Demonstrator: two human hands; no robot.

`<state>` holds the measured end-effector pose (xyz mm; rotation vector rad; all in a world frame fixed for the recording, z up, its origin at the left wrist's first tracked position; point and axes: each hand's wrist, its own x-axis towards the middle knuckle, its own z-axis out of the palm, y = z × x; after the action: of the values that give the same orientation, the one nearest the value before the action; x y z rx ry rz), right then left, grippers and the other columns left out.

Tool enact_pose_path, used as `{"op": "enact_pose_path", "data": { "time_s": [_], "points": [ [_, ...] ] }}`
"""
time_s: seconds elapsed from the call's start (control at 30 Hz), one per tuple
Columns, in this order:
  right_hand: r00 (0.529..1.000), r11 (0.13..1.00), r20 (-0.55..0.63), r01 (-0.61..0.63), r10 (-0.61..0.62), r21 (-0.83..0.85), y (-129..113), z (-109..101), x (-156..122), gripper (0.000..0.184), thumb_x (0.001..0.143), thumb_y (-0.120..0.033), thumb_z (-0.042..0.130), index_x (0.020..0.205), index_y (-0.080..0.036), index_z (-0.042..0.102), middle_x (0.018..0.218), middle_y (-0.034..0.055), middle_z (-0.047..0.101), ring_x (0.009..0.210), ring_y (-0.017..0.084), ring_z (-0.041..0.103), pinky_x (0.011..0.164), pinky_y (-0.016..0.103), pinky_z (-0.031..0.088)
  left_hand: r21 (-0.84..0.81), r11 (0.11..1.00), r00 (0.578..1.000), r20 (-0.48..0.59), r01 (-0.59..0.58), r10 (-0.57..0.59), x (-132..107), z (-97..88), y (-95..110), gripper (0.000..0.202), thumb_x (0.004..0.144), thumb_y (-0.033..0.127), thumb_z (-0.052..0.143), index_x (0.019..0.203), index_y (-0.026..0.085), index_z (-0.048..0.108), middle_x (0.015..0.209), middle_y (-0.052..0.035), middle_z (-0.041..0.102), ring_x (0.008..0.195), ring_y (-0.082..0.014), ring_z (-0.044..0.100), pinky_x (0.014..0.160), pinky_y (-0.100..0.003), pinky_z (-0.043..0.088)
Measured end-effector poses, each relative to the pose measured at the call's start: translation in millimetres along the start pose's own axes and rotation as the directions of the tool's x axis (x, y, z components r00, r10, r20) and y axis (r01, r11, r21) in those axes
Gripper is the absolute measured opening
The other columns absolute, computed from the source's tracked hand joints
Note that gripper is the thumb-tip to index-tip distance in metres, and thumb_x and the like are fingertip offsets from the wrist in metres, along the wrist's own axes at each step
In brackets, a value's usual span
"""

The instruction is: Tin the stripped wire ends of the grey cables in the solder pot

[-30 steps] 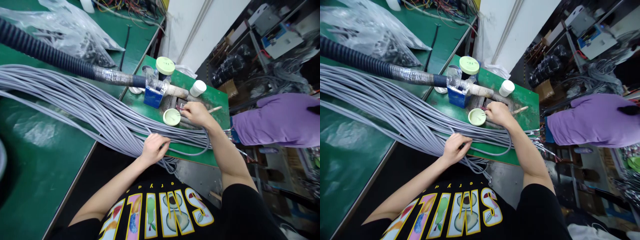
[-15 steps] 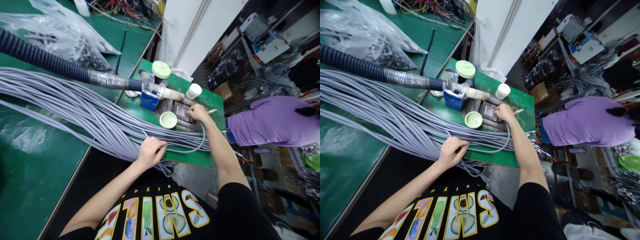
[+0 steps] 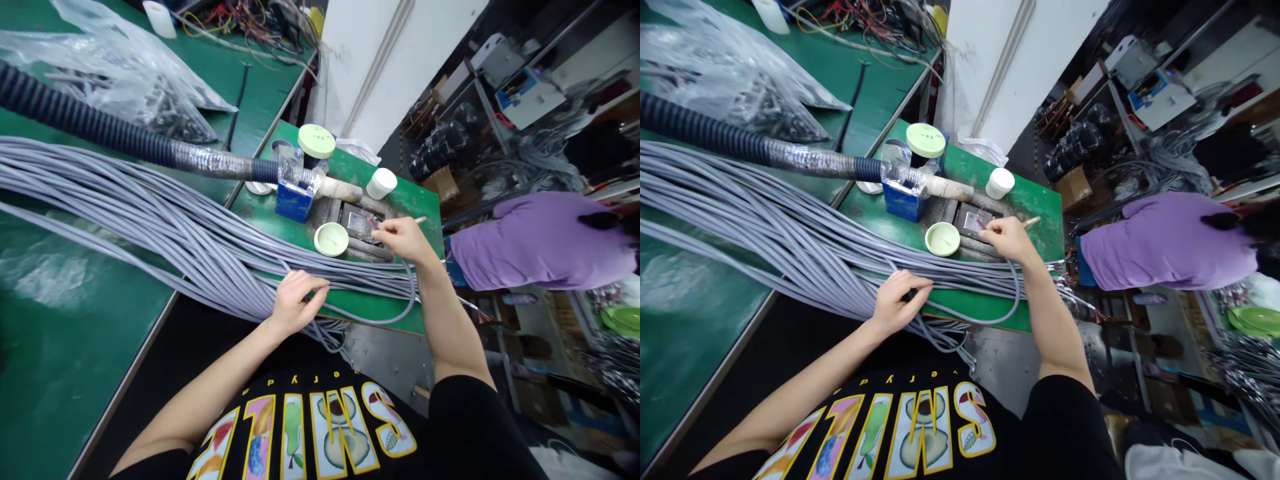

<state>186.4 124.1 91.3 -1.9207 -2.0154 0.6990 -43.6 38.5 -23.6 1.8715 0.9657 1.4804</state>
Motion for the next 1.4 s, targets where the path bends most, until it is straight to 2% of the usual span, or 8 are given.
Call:
{"op": "enact_pose_path", "data": {
  "time_s": [0.2,0.33,0.6,0.73,0.97,1.13,1.27,1.4],
  "points": [
    [0.999,0.899,-0.007,0.033,-0.034,0.437,-41,22,-66,0.03,0.075,-0.037,0.061,0.054,-0.017,0.051,0.04,-0.0076,0.039,0.036,0.005,0.034,0.04,0.021,0.023,-0.596,0.7,0.904,0.109,0.392,-0.413,18,29.1,25,0.026,0.073,0.029,0.072,0.095,0.018,0.068,0.077,-0.0035,0.069,0.067,-0.0117,0.061,0.064,-0.025,0.049],
    [0.998,0.811,-0.065,0.06,-0.027,0.582,-45,44,-87,0.029,0.077,-0.036,0.061,0.056,-0.017,0.054,0.04,-0.0072,0.042,0.035,0.005,0.035,0.039,0.021,0.025,-0.788,0.474,0.855,0.124,0.394,-0.504,17,53.2,37,0.025,0.067,0.033,0.077,0.086,0.019,0.068,0.074,-0.0009,0.067,0.062,-0.0094,0.06,0.059,-0.022,0.049],
    [0.992,0.683,-0.105,0.033,0.065,0.729,-27,68,-106,0.032,0.078,-0.043,0.061,0.059,-0.018,0.056,0.039,-0.0073,0.042,0.033,0.005,0.035,0.038,0.021,0.027,-0.612,0.75,0.918,-0.094,0.252,-0.385,7,61.0,39,0.013,0.073,0.03,0.071,0.074,0.019,0.067,0.073,-0.0008,0.06,0.07,-0.0115,0.057,0.063,-0.024,0.047],
    [0.997,0.653,-0.053,0.0,0.061,0.758,-20,68,-121,0.027,0.079,-0.042,0.062,0.092,-0.018,0.063,0.05,-0.0074,0.051,0.035,0.006,0.043,0.038,0.019,0.034,-0.499,0.846,0.941,-0.155,0.188,-0.301,11,55.7,37,0.009,0.081,0.027,0.064,0.079,0.019,0.063,0.075,-0.0009,0.059,0.067,-0.011,0.055,0.06,-0.024,0.045],
    [0.996,0.54,0.048,-0.083,0.078,0.838,-6,75,-138,0.048,0.085,-0.044,0.055,0.127,-0.022,0.052,0.042,-0.0089,0.048,0.03,0.006,0.032,0.031,0.019,0.021,-0.126,0.936,0.944,-0.034,-0.329,0.328,12,51.0,27,0.01,0.084,0.018,0.058,0.086,0.022,0.066,0.076,-0.0022,0.067,0.071,-0.0135,0.061,0.066,-0.028,0.048],
    [0.99,0.475,0.056,-0.111,0.129,0.873,-3,78,-138,0.055,0.083,-0.044,0.057,0.133,-0.025,0.044,0.043,-0.0096,0.049,0.029,0.006,0.03,0.03,0.019,0.018,-0.353,0.935,0.999,-0.024,0.026,-0.037,4,51.7,27,0.016,0.081,0.024,0.064,0.096,0.021,0.067,0.081,-0.0031,0.067,0.073,-0.0133,0.06,0.068,-0.028,0.049],
    [0.99,0.428,0.112,-0.141,0.091,0.893,-3,80,-138,0.052,0.083,-0.044,0.057,0.13,-0.025,0.045,0.041,-0.0103,0.046,0.029,0.006,0.028,0.031,0.019,0.017,-0.592,0.679,0.88,0.119,0.434,-0.46,1,45.1,22,0.024,0.081,0.036,0.063,0.098,0.019,0.068,0.074,-0.0019,0.063,0.059,-0.0088,0.052,0.055,-0.023,0.044],
    [0.983,0.371,0.18,-0.175,0.021,0.912,-1,84,-136,0.048,0.083,-0.041,0.059,0.127,-0.025,0.048,0.04,-0.0107,0.043,0.03,0.006,0.028,0.034,0.02,0.019,-0.649,0.485,0.793,0.338,0.586,-0.506,10,37.3,18,0.029,0.07,0.039,0.073,0.091,0.018,0.071,0.062,0.0013,0.06,0.048,-0.0055,0.043,0.048,-0.021,0.038]
  ]
}}
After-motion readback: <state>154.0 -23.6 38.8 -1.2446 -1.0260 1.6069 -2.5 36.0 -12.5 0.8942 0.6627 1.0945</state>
